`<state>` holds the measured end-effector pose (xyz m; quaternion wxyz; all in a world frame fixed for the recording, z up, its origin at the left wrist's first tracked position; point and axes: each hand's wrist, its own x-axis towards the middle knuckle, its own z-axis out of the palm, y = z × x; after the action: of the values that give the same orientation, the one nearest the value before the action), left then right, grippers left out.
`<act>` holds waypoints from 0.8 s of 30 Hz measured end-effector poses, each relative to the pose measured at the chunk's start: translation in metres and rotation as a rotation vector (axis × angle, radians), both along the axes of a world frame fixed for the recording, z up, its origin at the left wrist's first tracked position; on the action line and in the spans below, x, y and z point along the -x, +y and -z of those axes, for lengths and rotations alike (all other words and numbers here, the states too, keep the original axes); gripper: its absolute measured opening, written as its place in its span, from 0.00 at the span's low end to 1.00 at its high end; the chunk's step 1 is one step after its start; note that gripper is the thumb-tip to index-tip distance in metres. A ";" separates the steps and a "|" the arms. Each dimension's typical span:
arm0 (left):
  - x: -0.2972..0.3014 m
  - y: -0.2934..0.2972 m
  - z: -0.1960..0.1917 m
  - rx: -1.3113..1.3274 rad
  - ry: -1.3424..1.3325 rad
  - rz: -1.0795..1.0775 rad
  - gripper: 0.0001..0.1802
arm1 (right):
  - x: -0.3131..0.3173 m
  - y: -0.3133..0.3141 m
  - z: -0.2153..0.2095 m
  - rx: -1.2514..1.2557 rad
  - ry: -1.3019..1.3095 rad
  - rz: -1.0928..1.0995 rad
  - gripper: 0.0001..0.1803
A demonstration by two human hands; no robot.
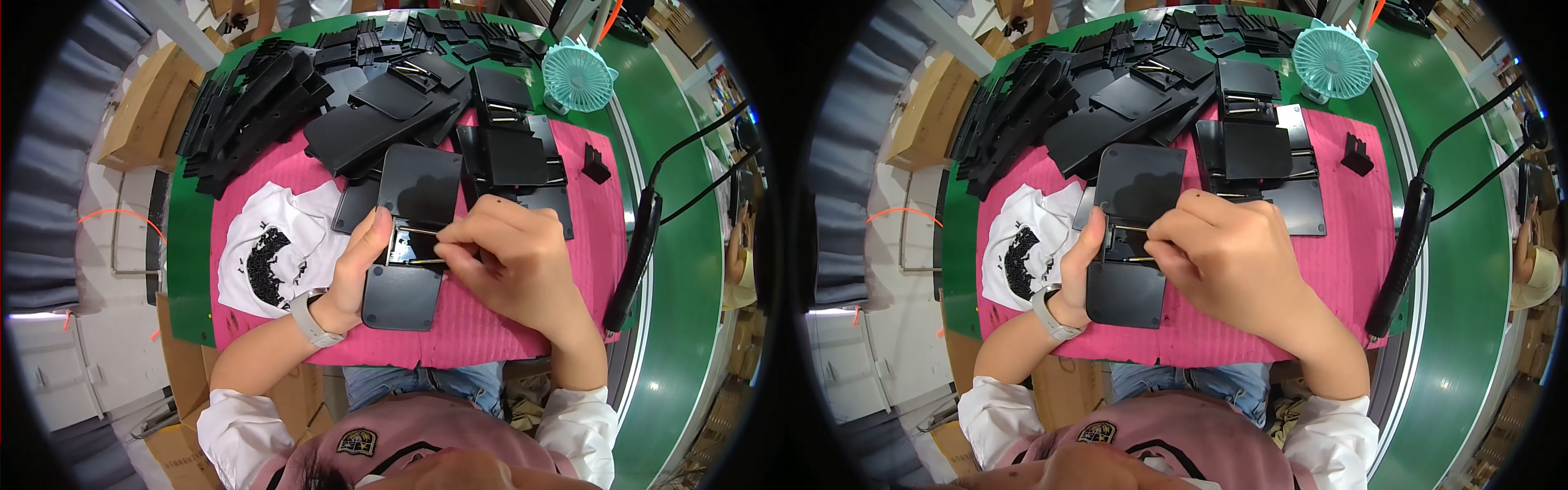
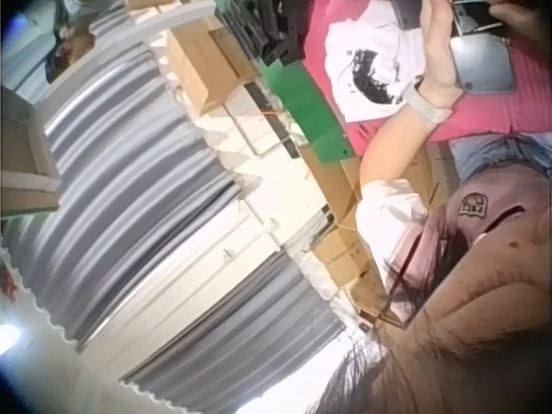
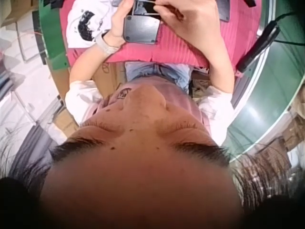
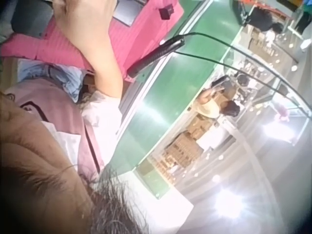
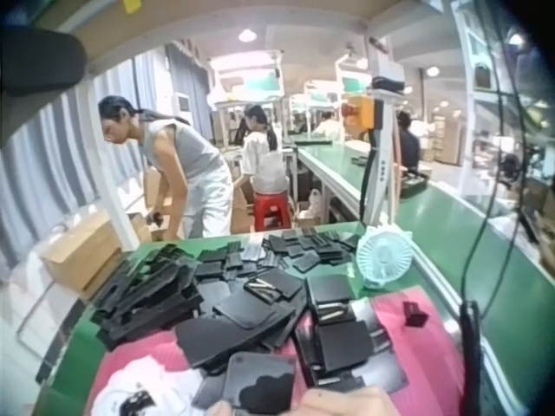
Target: Assembling handheld fans and associated plastic components on a production line using an electric screwdriver.
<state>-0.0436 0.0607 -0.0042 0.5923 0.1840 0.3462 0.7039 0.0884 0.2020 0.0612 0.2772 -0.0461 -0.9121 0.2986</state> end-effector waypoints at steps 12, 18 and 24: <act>0.003 0.006 -0.012 0.044 -0.058 -0.050 0.25 | 0.006 -0.007 0.020 -0.109 -0.024 0.025 0.08; -0.002 0.005 -0.013 0.055 0.132 -0.053 0.27 | 0.003 -0.009 0.024 -0.148 -0.056 -0.061 0.09; 0.000 0.001 0.003 0.127 -0.066 0.021 0.34 | 0.008 -0.011 0.033 -0.319 0.129 -0.027 0.11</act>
<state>-0.0438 0.0618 -0.0076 0.6212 0.1265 0.3684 0.6800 0.0806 0.1907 0.0287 0.3349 0.0298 -0.9287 0.1562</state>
